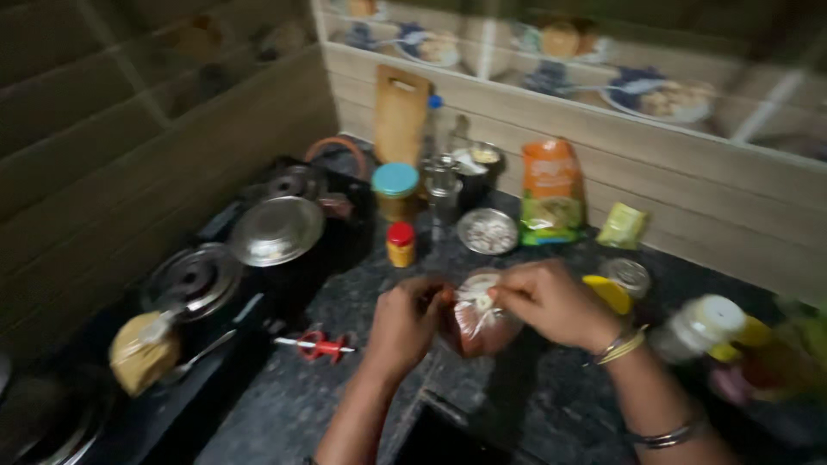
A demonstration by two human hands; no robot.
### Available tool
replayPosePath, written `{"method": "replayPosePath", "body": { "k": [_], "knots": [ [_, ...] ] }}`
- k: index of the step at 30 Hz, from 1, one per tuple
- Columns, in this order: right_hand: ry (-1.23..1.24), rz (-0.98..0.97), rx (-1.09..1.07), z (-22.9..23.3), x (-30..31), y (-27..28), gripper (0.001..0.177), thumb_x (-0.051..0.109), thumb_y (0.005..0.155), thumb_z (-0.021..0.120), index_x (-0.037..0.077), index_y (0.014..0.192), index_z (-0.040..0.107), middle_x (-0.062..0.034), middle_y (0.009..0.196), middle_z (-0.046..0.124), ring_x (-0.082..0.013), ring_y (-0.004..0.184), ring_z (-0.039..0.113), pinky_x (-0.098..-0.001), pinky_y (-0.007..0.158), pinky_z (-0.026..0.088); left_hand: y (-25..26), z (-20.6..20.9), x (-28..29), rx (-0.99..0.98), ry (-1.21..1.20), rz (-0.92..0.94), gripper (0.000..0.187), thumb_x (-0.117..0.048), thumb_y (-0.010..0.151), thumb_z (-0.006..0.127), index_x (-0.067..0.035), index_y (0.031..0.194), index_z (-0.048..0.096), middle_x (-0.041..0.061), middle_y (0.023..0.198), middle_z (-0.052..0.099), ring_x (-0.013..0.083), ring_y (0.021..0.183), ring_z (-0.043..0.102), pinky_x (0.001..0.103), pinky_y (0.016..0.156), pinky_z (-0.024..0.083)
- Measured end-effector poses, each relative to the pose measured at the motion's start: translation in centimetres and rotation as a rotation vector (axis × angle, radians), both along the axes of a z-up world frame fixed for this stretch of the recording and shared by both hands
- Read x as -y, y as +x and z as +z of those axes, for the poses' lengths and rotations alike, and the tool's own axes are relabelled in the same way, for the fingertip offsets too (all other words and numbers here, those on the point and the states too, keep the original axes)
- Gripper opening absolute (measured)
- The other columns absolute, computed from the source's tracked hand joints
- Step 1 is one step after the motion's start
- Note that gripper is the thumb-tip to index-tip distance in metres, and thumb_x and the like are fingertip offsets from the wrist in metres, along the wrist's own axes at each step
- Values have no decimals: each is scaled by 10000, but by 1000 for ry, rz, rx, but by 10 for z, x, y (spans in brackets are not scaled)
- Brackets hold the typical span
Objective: The person opens plastic bags of dry ingredients in a home kitchen, transfers flour-like powder into plastic containers, scoops powder from a container onto a plate, and closes container lids. They place filled containers on a wall shelf and press a lid onto a round tub.
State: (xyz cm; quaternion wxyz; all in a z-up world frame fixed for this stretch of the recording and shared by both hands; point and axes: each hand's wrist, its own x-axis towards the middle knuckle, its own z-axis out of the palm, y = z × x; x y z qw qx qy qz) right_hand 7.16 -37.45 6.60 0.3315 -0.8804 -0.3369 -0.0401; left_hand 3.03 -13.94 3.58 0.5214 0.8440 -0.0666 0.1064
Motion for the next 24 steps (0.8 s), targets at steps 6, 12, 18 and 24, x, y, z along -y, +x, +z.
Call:
{"method": "replayPosePath", "body": {
  "k": [6,12,18,24],
  "knots": [
    [-83,-340,-239,10,117,-16,226,222,824,682,28,815,799,-129,747,804,-198,656,754,-341,644,572,48,-33,82,-149,86,-205,341,-234,883,732,-93,1190,688,162,972,757,320,888,752,424,786,574],
    [-454,-515,-203,-19,198,-33,287,336,798,702,81,868,813,-149,795,746,-312,720,725,-451,699,564,61,-57,178,53,153,-263,352,-119,778,766,-80,1124,713,145,1095,744,356,1034,713,451,866,562],
    [-519,-522,-235,-91,230,-23,307,348,793,673,68,821,796,-178,832,746,-355,768,728,-459,758,572,65,-61,224,94,357,-390,573,-45,799,768,-223,1331,652,165,1530,452,417,1179,637,463,966,539],
    [-296,-835,-307,-144,234,-9,369,416,877,667,77,830,808,-181,778,758,-339,734,720,-456,739,563,88,-74,243,-90,492,-343,1006,-165,602,932,-288,1483,463,169,1613,293,419,1254,568,477,893,532]
  ]
}}
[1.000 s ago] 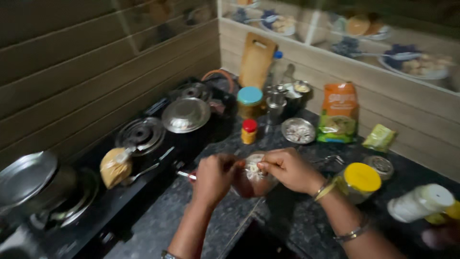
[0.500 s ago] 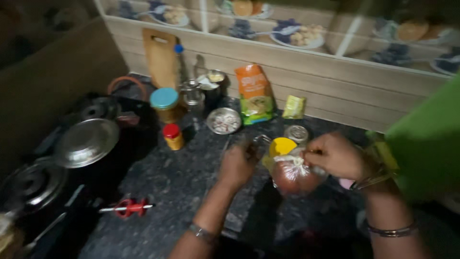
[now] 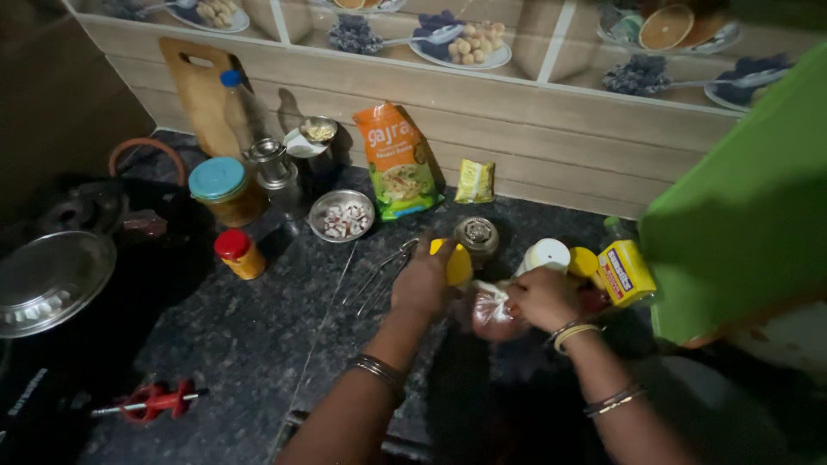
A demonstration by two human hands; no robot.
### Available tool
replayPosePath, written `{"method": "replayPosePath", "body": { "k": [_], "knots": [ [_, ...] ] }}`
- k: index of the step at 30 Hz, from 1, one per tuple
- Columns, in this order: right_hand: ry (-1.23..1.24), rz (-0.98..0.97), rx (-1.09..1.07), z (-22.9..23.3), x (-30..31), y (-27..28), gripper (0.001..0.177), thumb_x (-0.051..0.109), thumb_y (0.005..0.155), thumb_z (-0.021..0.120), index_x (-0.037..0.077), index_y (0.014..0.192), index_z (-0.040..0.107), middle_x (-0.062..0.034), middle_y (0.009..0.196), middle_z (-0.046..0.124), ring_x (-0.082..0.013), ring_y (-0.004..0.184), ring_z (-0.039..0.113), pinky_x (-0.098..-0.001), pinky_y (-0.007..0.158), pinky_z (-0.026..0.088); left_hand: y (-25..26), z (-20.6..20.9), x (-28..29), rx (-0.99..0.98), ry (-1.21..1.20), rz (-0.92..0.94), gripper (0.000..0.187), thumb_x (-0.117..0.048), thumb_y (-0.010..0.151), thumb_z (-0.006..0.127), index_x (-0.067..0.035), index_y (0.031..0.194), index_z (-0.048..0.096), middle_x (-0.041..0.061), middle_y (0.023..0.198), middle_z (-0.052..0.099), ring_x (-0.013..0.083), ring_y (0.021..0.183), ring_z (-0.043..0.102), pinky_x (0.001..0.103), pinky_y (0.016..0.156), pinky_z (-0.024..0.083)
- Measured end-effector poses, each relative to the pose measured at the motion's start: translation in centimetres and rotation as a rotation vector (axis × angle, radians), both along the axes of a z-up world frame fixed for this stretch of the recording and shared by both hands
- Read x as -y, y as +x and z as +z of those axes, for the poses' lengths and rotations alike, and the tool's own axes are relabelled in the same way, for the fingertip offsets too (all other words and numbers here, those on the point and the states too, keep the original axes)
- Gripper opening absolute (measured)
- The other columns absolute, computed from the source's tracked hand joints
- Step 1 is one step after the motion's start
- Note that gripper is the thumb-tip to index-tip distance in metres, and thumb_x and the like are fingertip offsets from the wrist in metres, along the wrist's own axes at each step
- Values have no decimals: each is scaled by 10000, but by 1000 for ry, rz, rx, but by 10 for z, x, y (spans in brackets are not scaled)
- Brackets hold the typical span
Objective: The person opens plastic bags of dry ingredients in a home kitchen, transfers flour-like powder into plastic containers, scoops powder from a container onto a plate, and closes container lids. They place filled containers on a wall shelf and press a lid onto a round tub.
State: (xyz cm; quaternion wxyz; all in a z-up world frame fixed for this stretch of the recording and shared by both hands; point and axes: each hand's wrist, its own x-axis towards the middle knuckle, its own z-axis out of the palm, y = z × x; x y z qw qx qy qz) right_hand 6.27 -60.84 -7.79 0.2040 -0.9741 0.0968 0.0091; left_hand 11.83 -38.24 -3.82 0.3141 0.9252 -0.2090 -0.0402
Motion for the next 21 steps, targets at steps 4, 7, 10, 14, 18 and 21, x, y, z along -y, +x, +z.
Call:
{"method": "replayPosePath", "body": {
  "k": [4,7,10,14,18,21],
  "knots": [
    [520,-178,-91,-28,-1,16,324,290,870,698,-25,802,738,-195,750,774,-303,658,776,-436,620,635,16,-19,-2,-8,167,46,712,-235,773,835,-272,1414,527,87,1440,516,347,1130,667,460,897,566],
    [339,-75,-15,-46,1,33,314,283,866,721,-21,791,736,-187,727,751,-284,638,763,-409,614,614,25,-30,-5,53,279,45,550,-218,865,754,-242,1377,554,81,1397,551,336,1065,700,461,839,589],
    [157,-14,74,-62,-2,52,380,347,902,698,-6,775,756,-178,723,740,-305,653,726,-422,654,567,30,-38,-6,97,280,49,484,-164,867,717,-216,1326,574,83,1408,530,349,1012,708,471,812,585],
    [299,-154,2,-79,-11,68,358,334,884,673,11,765,774,-189,724,751,-338,680,738,-463,678,563,30,-44,-8,139,209,60,507,-110,849,690,-188,1335,566,100,1433,508,363,1014,702,477,813,581],
    [329,-218,57,-83,-13,75,347,349,890,627,75,749,786,-156,749,758,-334,733,742,-465,726,560,30,-41,-9,80,152,43,514,-98,841,683,-176,1332,553,81,1473,480,371,1041,692,485,832,577],
    [201,-105,62,-81,-11,78,290,358,828,692,97,803,816,-170,792,738,-354,782,738,-469,740,560,29,-37,-9,41,156,48,580,-66,842,670,-157,1390,502,92,1495,449,387,1040,686,489,833,577]
  ]
}}
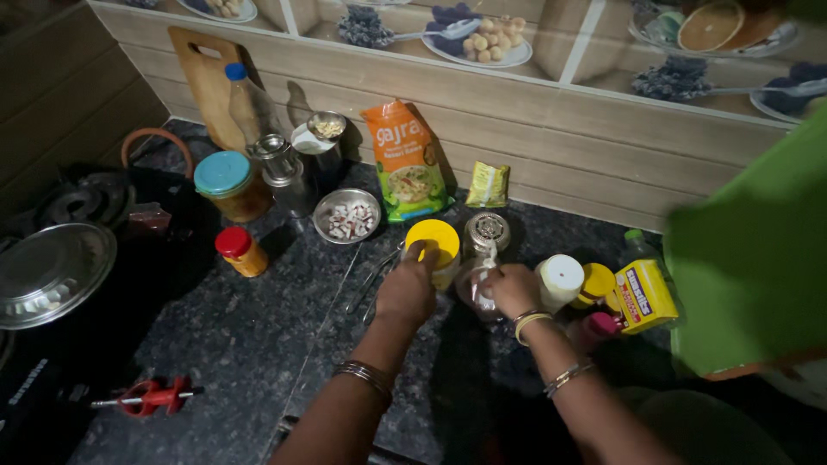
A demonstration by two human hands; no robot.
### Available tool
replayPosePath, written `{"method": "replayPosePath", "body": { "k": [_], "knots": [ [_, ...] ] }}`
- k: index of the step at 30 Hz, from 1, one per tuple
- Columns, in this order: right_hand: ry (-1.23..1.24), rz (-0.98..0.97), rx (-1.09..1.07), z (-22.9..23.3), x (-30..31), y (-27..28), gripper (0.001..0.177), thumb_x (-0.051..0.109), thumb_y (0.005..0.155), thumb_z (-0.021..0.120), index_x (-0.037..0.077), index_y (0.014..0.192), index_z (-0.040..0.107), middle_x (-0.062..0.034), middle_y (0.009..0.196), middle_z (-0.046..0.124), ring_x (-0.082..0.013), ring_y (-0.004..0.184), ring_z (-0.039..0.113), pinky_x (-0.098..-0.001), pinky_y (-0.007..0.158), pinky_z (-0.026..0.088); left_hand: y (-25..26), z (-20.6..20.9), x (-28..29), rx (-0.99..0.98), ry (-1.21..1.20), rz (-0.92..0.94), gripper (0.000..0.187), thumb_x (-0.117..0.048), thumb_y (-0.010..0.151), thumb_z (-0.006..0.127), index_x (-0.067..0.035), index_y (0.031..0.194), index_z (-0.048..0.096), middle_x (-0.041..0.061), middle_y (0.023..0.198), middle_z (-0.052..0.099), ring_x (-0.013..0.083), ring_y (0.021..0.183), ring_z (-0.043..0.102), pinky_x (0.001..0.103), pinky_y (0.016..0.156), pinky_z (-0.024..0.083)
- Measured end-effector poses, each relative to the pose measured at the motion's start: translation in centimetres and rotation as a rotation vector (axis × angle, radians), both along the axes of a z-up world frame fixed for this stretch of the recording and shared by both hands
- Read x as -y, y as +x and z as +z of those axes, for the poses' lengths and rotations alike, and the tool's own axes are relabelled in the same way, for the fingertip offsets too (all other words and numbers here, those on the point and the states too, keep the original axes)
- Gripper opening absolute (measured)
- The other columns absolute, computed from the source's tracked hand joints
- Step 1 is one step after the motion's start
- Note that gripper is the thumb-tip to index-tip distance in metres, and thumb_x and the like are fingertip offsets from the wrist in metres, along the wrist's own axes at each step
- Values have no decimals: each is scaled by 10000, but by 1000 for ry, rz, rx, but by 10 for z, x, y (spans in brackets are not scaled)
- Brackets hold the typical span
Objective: The person opens plastic bags of dry ingredients in a home kitchen, transfers flour-like powder into plastic containers, scoops powder from a container onto a plate, and closes container lids. They place filled containers on a wall shelf and press a lid onto a round tub.
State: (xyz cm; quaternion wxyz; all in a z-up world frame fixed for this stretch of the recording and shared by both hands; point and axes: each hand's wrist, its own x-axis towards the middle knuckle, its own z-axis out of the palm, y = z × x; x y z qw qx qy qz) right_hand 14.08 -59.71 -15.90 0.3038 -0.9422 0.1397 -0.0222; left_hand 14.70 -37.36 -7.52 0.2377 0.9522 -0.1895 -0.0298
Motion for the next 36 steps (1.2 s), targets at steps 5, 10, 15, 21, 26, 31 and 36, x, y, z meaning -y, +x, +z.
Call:
{"method": "replayPosePath", "body": {
  "k": [5,10,15,21,26,31,36],
  "knots": [
    [151,35,250,-7,1,-1,229,222,916,598,77,883,772,-137,1137,750,-327,1074,697,-423,925,528,0,-1,-2,-9,-22,-20,551,-117,826,721,-163,1343,536,79,1499,460,373,1069,682,478,862,572],
    [80,141,500,-26,-10,-12,176,128,917,618,73,1024,746,-143,1280,690,-331,1194,630,-402,1017,482,1,-3,-8,-16,-51,-59,585,-125,797,736,-194,1351,562,85,1534,434,371,1119,659,478,909,553],
    [11,262,673,-41,-19,-39,265,-34,806,569,20,1053,648,-230,1392,631,-410,1263,565,-448,1023,476,1,2,-19,-42,-106,-149,676,-183,751,775,-219,1389,555,100,1493,481,377,1163,632,476,949,534],
    [-66,22,383,-20,-40,-38,127,72,887,626,68,996,692,-181,1088,706,-413,1026,650,-500,868,534,-8,22,-27,-2,-187,-138,589,-244,783,776,-197,1343,599,143,1385,606,390,1116,653,490,929,534],
    [-228,18,456,42,-74,-37,74,145,766,721,74,779,742,-176,892,725,-419,908,669,-518,805,532,-11,52,-43,-87,-134,-76,501,-286,827,747,-186,1305,634,182,1173,704,374,1075,682,485,916,550],
    [-75,-19,380,134,-121,-41,194,266,873,743,75,884,776,-171,829,734,-385,772,703,-476,687,551,-24,91,-80,96,-231,20,270,-294,888,698,-157,1118,735,209,981,718,392,922,692,506,792,555],
    [63,113,591,232,-189,-48,275,314,940,705,52,873,754,-125,756,758,-243,651,750,-362,599,548,-43,164,-139,181,-412,-1,258,-327,904,685,-100,826,780,137,714,729,335,746,727,472,694,564]
  ]
}}
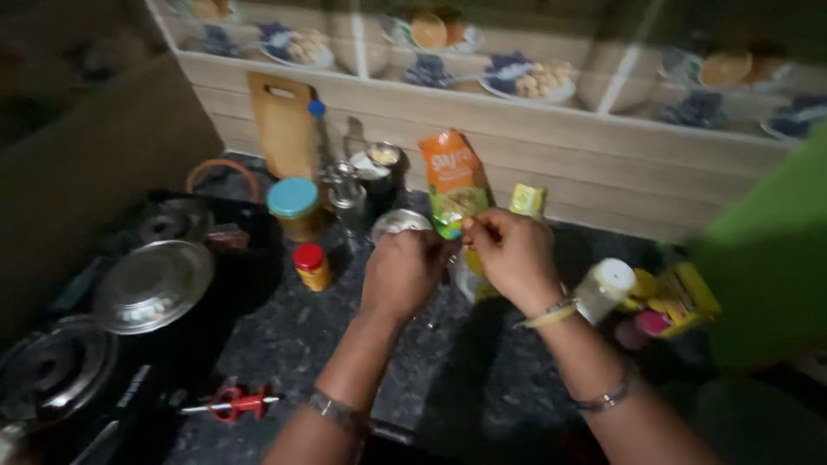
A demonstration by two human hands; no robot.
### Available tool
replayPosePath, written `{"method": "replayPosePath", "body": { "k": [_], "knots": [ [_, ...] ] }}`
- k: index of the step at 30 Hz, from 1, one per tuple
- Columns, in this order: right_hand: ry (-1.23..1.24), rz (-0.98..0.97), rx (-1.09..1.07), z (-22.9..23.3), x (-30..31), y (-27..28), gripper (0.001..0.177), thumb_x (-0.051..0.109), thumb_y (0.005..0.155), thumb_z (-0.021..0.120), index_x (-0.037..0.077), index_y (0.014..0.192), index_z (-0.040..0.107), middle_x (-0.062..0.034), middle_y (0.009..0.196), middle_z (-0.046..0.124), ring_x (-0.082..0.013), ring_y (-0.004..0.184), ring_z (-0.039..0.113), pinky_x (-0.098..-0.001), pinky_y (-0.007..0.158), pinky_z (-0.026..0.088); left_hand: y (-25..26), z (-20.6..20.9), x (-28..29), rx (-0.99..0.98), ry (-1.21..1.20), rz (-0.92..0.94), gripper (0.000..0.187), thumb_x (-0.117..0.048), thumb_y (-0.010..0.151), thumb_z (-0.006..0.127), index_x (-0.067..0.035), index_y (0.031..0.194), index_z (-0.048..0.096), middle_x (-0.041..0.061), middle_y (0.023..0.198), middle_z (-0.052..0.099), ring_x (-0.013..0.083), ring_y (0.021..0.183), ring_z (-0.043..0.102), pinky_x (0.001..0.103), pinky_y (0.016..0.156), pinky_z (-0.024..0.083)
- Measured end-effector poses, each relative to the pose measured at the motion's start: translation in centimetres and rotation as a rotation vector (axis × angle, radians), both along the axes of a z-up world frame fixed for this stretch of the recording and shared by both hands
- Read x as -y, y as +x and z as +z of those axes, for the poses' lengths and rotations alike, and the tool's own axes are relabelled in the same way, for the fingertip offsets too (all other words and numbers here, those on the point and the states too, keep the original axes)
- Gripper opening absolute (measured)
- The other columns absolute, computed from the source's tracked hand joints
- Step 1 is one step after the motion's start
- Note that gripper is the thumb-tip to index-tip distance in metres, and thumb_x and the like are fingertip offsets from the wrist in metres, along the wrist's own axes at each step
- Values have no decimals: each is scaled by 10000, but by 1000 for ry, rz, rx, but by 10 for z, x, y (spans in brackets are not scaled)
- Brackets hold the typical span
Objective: The person opens plastic bags of dry ingredients in a home kitchen, transfers flour-like powder into plastic containers, scoops powder from a container onto a plate, and closes container lids. They place filled containers on a wall shelf and press a lid onto a round tub.
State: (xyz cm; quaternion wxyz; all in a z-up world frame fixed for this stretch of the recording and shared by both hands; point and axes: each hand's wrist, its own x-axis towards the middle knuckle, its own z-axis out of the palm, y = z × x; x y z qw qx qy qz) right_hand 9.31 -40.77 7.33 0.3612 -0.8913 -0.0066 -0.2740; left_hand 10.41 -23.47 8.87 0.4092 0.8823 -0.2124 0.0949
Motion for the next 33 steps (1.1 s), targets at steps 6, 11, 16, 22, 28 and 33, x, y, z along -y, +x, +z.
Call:
{"method": "replayPosePath", "body": {
  "k": [6,11,16,22,28,33],
  "knots": [
    [163,267,219,100,-90,-27,223,212,967,699,3,898,731,-59,691,750,-111,608,724,-277,559,546,-41,94,-75,199,112,131,334,-439,823,771,-111,762,791,138,626,687,351,619,698,457,607,559],
    [176,429,172,168,-151,-31,251,221,976,692,2,862,738,-36,661,728,-69,525,668,-242,471,496,-49,149,-160,363,56,20,176,-260,818,761,-91,866,775,117,779,755,310,707,743,416,673,584],
    [-151,338,228,221,-197,-21,267,273,975,725,46,856,798,-76,548,685,-139,443,629,-314,458,440,-37,193,-229,415,45,117,236,-157,780,780,-72,997,744,112,913,781,278,788,768,392,707,601],
    [-580,605,754,290,-233,62,492,129,837,808,58,1295,644,-178,1317,636,-350,1138,668,-417,930,549,14,245,-280,548,59,273,454,-163,724,848,-57,1136,687,121,1047,755,279,874,744,383,768,587],
    [-659,491,623,361,-274,200,755,216,779,888,122,1415,492,-278,1601,241,-504,1314,496,-476,1084,460,95,270,-320,587,-92,387,612,-171,690,875,-64,1243,637,140,1166,711,287,1002,721,388,853,568],
    [-725,217,456,396,-316,298,834,303,736,891,140,1438,472,-276,1597,230,-550,1355,408,-569,1080,430,182,278,-342,579,-100,575,626,-202,690,895,-56,1238,628,175,1169,687,350,1075,661,441,892,524]
  ]
}}
